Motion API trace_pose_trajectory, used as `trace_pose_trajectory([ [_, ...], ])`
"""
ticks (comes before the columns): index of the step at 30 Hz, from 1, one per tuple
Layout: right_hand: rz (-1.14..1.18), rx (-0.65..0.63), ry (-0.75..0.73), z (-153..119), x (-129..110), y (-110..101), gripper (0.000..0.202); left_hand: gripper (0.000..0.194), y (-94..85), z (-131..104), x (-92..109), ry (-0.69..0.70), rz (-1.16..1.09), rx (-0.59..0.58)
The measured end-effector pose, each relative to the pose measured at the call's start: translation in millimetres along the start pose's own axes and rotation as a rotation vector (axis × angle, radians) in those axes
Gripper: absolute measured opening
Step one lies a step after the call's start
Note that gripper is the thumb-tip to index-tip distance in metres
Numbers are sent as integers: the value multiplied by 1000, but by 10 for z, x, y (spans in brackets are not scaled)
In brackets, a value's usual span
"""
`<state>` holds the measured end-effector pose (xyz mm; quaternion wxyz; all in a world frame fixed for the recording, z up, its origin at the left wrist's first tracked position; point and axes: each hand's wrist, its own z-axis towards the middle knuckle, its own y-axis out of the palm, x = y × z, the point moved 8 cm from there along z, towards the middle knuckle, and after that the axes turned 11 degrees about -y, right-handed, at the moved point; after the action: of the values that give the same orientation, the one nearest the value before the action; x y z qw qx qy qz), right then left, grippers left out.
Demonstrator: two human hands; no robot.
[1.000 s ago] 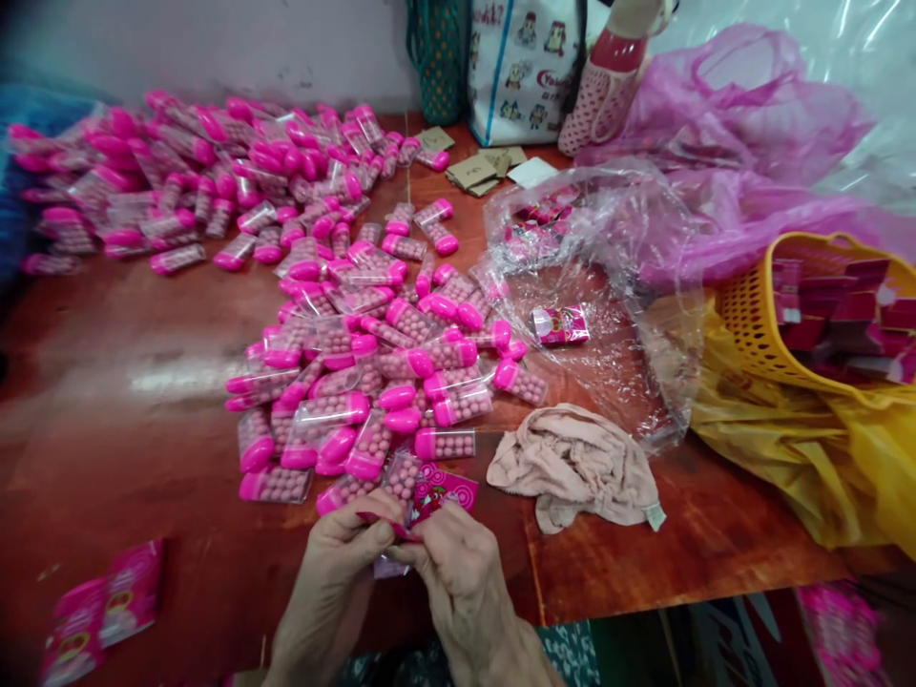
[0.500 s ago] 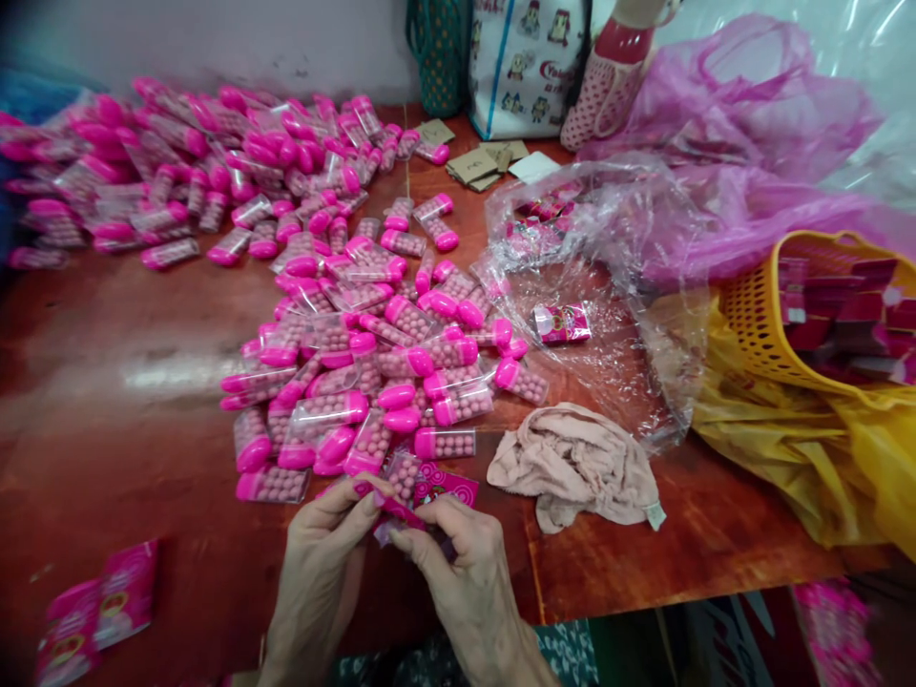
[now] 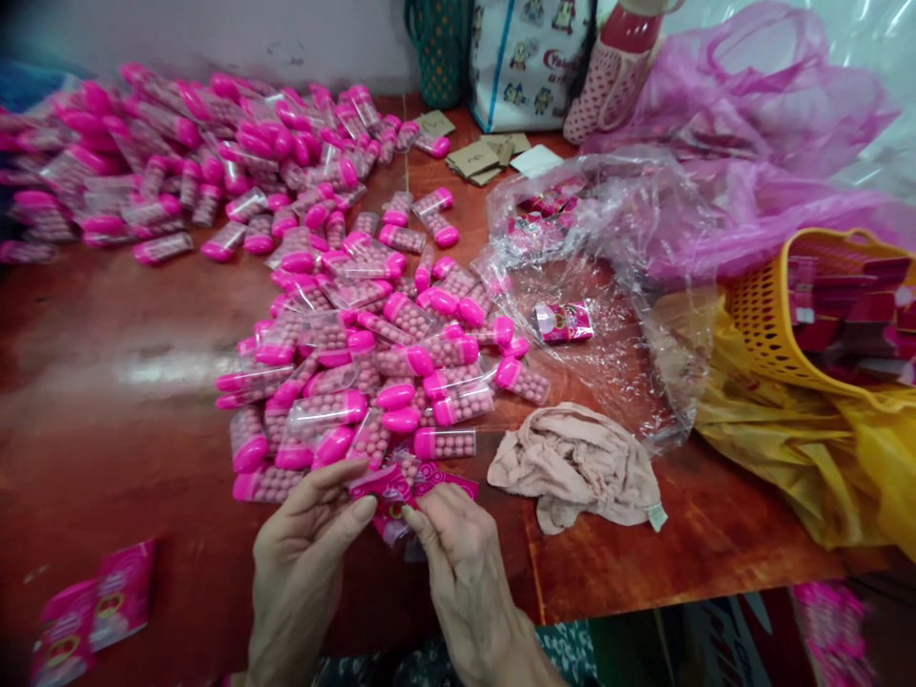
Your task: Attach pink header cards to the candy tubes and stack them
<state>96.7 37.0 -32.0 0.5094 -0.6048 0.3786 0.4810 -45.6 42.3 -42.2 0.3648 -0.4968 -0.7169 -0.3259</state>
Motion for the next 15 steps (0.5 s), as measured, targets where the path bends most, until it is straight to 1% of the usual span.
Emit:
trace_pose_trajectory([
  [2,-53,-36,-28,13,1,15,28,23,-25,-18,88,110,142,12],
  [4,-101,-68,-45,24,2,26,27,24,-34,-39,195,231,278,15],
  [7,-163,-89,-107,37,-31,25,26,28,26,-64,331,388,457,-72],
  [9,-200,-71,-181,43,-81,2,23,25,70,-71,392,461,528,-148],
  [12,-246,-28,-257,53,-150,-45,19,20,89,-51,444,513,575,-193],
  [14,-246,-54,-240,69,-160,-41,20,17,117,-30,431,499,594,-232],
  [15,-232,-81,-211,76,-153,-29,22,15,132,-16,406,464,582,-256],
])
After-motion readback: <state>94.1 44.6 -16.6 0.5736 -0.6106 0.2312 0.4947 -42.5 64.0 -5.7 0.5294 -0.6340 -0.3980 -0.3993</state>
